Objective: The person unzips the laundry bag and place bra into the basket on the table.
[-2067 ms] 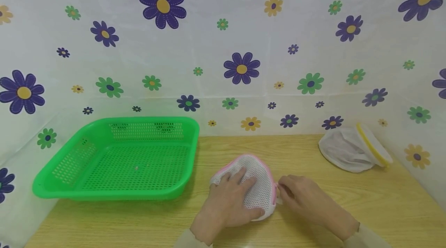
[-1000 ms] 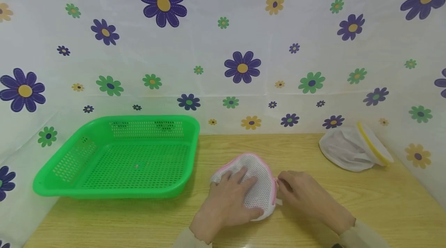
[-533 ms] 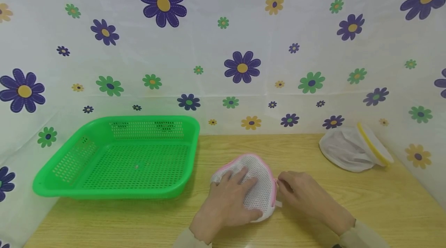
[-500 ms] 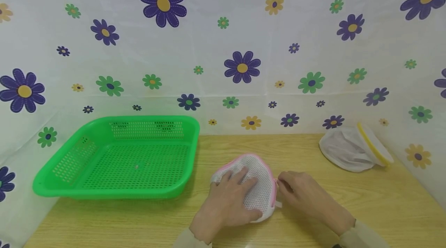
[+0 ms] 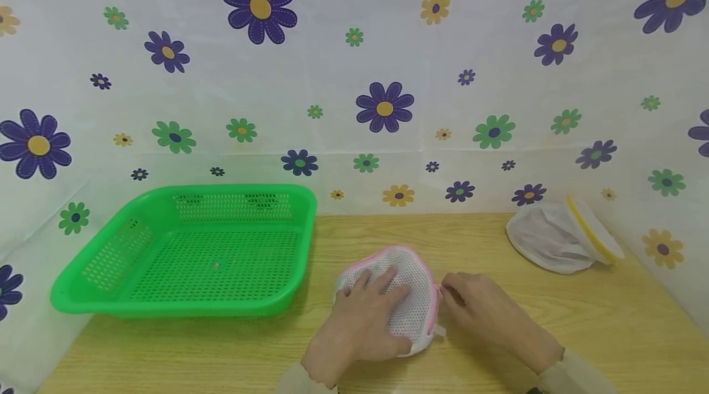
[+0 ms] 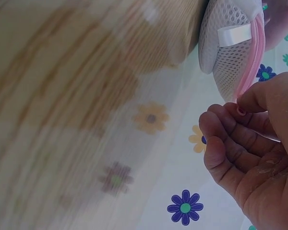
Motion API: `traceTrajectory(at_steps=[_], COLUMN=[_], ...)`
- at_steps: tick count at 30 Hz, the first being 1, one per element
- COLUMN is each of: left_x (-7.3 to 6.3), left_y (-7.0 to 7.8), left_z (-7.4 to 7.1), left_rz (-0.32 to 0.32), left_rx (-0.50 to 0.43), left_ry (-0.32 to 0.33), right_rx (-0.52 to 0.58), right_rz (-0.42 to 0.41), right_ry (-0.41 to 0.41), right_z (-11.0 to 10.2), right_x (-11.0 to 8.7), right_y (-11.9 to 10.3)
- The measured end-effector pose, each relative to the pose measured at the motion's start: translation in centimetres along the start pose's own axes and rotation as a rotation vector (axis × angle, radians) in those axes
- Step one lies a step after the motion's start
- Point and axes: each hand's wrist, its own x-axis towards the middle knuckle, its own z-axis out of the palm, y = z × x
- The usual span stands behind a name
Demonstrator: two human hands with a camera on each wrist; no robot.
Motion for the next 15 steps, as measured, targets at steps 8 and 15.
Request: traceTrajectory(at_steps=[8, 15], left_x=[0.13, 0.03], left_y=[0.12, 0.29], left_z=[0.08, 0.1], left_rz=[-0.009, 0.005], left_rx=[-0.011, -0.003], left_ry=[-0.03, -0.02], right_rx=[0.002, -0.01], right_rz=[-0.005, -0.016], right_ry=[-0.003, 0.02], right_z=[-0.1, -0.17], right_x=[0.12, 0.12], right_y=[0.07, 0.13])
